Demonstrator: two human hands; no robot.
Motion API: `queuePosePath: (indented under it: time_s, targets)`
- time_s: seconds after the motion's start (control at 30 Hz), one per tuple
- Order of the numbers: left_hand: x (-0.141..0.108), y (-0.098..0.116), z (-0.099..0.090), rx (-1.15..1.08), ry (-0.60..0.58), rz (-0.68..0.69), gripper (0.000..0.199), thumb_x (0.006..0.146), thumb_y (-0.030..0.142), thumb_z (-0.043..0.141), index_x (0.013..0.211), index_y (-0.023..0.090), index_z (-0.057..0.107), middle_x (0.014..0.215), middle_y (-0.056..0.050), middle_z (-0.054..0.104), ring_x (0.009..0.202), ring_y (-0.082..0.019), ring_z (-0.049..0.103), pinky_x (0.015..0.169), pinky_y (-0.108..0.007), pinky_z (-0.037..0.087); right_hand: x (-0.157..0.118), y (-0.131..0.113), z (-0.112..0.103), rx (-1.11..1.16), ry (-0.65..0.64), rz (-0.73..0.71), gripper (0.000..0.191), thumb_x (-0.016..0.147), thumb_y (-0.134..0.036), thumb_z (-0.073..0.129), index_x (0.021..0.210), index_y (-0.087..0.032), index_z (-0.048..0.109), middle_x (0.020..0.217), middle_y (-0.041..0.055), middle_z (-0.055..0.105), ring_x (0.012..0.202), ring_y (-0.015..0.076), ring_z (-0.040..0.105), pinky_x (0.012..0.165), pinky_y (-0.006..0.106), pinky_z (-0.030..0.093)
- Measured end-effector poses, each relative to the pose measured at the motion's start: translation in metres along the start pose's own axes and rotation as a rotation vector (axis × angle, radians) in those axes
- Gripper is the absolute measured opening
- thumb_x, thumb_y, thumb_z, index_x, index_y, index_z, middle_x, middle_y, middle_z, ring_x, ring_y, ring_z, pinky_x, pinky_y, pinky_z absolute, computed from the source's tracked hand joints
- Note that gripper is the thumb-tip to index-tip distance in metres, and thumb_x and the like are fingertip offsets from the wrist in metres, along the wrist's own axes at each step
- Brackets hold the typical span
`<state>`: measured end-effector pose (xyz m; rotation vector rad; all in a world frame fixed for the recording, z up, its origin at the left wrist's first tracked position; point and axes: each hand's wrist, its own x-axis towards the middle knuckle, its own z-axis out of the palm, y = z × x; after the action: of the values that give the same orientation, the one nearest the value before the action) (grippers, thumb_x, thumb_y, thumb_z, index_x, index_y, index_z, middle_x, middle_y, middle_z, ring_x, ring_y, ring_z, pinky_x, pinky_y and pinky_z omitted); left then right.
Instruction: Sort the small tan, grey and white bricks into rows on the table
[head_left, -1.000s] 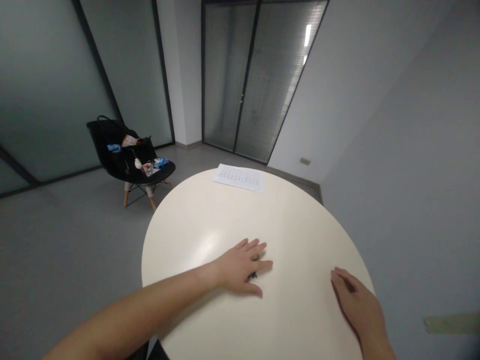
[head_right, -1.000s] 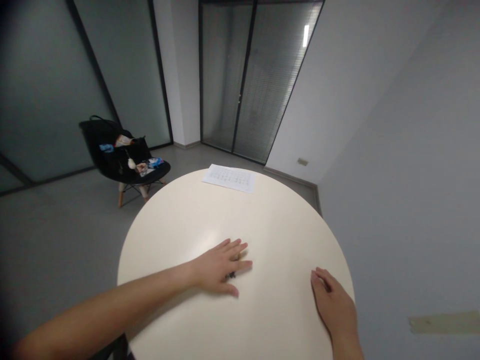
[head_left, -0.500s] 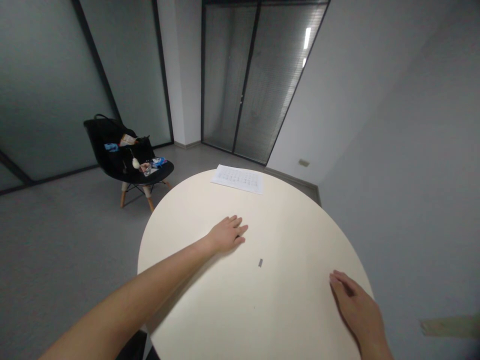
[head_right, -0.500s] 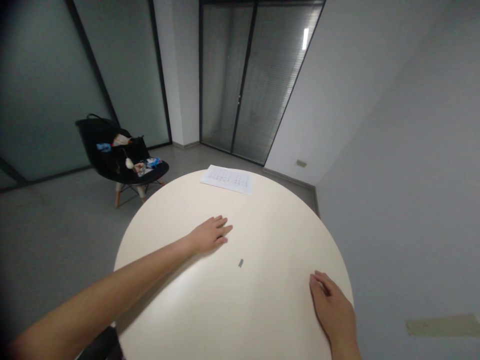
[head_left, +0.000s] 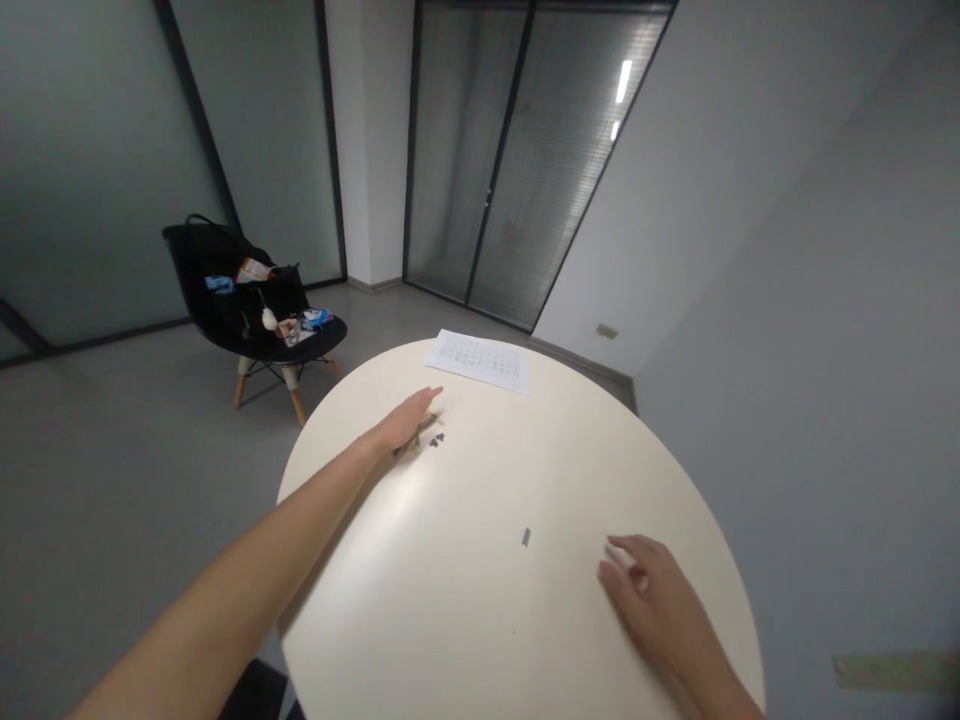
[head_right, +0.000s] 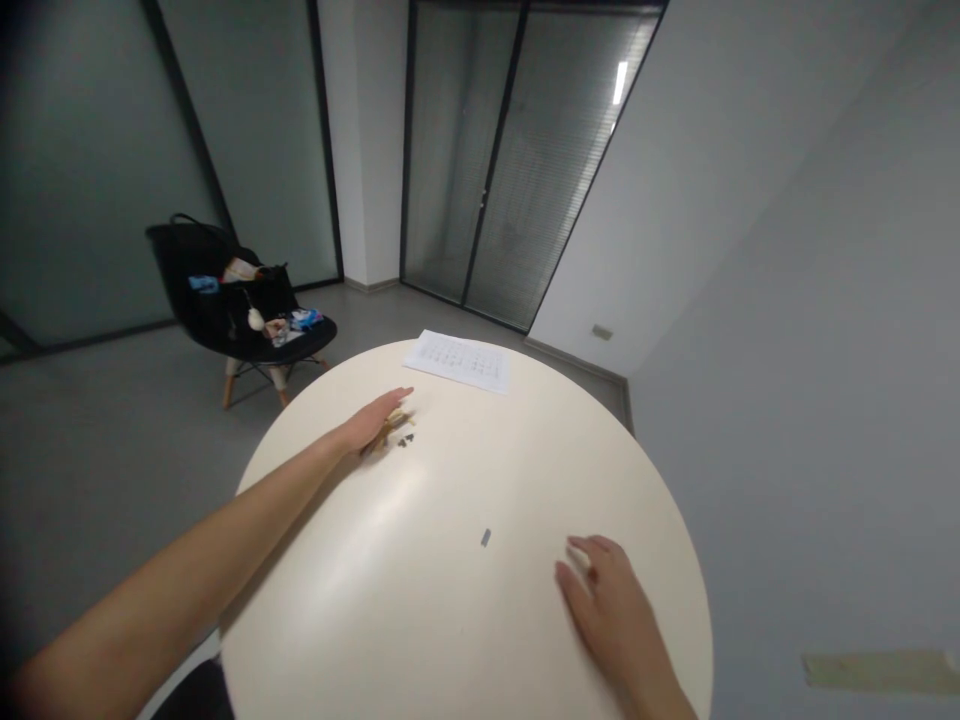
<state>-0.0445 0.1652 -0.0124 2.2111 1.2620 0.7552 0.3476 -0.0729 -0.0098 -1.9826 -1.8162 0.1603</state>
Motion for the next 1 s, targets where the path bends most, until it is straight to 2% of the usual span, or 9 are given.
queuePosePath:
  time_s: [0.1, 0.2, 0.3, 0.4, 0.47, 0.57, 0.7, 0.87, 1.0]
  targets:
    - [0.0, -0.006, -0.008, -0.247, 0.084, -0.118, 0.076, 0.092, 0.061, -0.009, 0.153, 0.025, 0.019, 0.157, -0.006, 0.029, 0.14, -0.023, 0.035, 0.112, -0.045, 0.032, 0.014, -0.064, 0.019, 0.074, -0.194, -0.162, 0.043, 0.084, -0.042, 0.055, 0.122, -0.023, 0.059, 0.125, 0.0112, 0.054, 0.101, 0.0225, 0.061, 0.088, 0.037, 0.051]
    - [-0.006, -0.011, -0.021, -0.332, 0.117, -0.14, 0.074, 0.093, 0.064, -0.001, 0.152, 0.027, 0.024, 0.156, -0.004, 0.031, 0.14, -0.022, 0.035, 0.113, -0.044, 0.032, 0.04, -0.115, 0.044, 0.122, -0.203, -0.208, 0.034, 0.084, -0.033, 0.056, 0.116, -0.022, 0.061, 0.119, 0.0109, 0.055, 0.1, 0.0223, 0.06, 0.091, 0.037, 0.047]
    - [-0.023, -0.014, -0.035, -0.15, 0.059, -0.067, 0.077, 0.091, 0.07, 0.025, 0.151, 0.022, 0.028, 0.156, -0.008, 0.03, 0.142, -0.025, 0.03, 0.117, -0.042, 0.026, 0.072, -0.148, 0.069, 0.228, -0.172, -0.214, 0.027, 0.083, -0.024, 0.055, 0.107, -0.02, 0.065, 0.108, 0.0094, 0.06, 0.097, 0.0212, 0.061, 0.091, 0.035, 0.046]
    - [-0.046, -0.016, -0.041, 0.108, -0.11, 0.03, 0.104, 0.073, 0.077, 0.054, 0.152, 0.019, 0.022, 0.159, -0.015, 0.019, 0.146, -0.033, 0.019, 0.117, -0.045, 0.021, 0.101, -0.172, 0.091, 0.342, -0.16, -0.115, 0.02, 0.079, -0.022, 0.057, 0.095, -0.019, 0.067, 0.097, 0.0083, 0.063, 0.091, 0.021, 0.062, 0.088, 0.035, 0.046]
    - [-0.058, -0.016, -0.039, 0.247, -0.165, 0.072, 0.116, 0.062, 0.08, 0.063, 0.153, 0.021, 0.02, 0.159, -0.017, 0.015, 0.145, -0.038, 0.015, 0.116, -0.05, 0.019, 0.115, -0.185, 0.102, 0.389, -0.19, -0.075, 0.02, 0.081, -0.024, 0.055, 0.095, -0.018, 0.066, 0.089, 0.0064, 0.065, 0.08, 0.0184, 0.064, 0.079, 0.032, 0.049]
    - [-0.06, -0.014, -0.032, 0.35, -0.175, 0.114, 0.121, 0.058, 0.083, 0.063, 0.153, 0.025, 0.017, 0.16, -0.018, 0.013, 0.145, -0.041, 0.015, 0.115, -0.052, 0.018, 0.129, -0.199, 0.107, 0.466, -0.272, -0.045, 0.023, 0.085, -0.027, 0.049, 0.102, -0.018, 0.063, 0.085, 0.0029, 0.067, 0.062, 0.013, 0.064, 0.065, 0.027, 0.051]
    - [-0.038, -0.011, -0.024, 0.407, -0.167, 0.108, 0.116, 0.062, 0.086, 0.055, 0.153, 0.022, 0.02, 0.159, -0.02, 0.012, 0.145, -0.041, 0.015, 0.115, -0.053, 0.017, 0.125, -0.199, 0.085, 0.507, -0.359, -0.073, 0.024, 0.083, -0.031, 0.055, 0.103, -0.021, 0.063, 0.093, 0.0023, 0.066, 0.057, 0.0105, 0.062, 0.056, 0.024, 0.048]
    - [-0.009, -0.012, -0.014, 0.431, -0.165, 0.096, 0.1, 0.07, 0.083, 0.051, 0.147, 0.022, 0.035, 0.155, -0.02, 0.027, 0.143, -0.038, 0.023, 0.114, -0.053, 0.018, 0.091, -0.184, 0.053, 0.234, -0.585, -0.305, 0.028, 0.066, -0.025, 0.073, 0.094, -0.023, 0.07, 0.087, 0.0015, 0.065, 0.066, 0.0136, 0.06, 0.062, 0.025, 0.044]
    - [-0.003, -0.016, -0.009, 0.352, -0.071, 0.08, 0.081, 0.076, 0.075, 0.053, 0.14, 0.024, 0.047, 0.15, -0.015, 0.039, 0.139, -0.036, 0.032, 0.114, -0.052, 0.02, 0.084, -0.19, 0.059, 0.155, -0.545, -0.378, 0.015, 0.07, -0.01, 0.061, 0.075, -0.021, 0.071, 0.077, 0.0014, 0.066, 0.07, 0.0137, 0.06, 0.067, 0.023, 0.042]
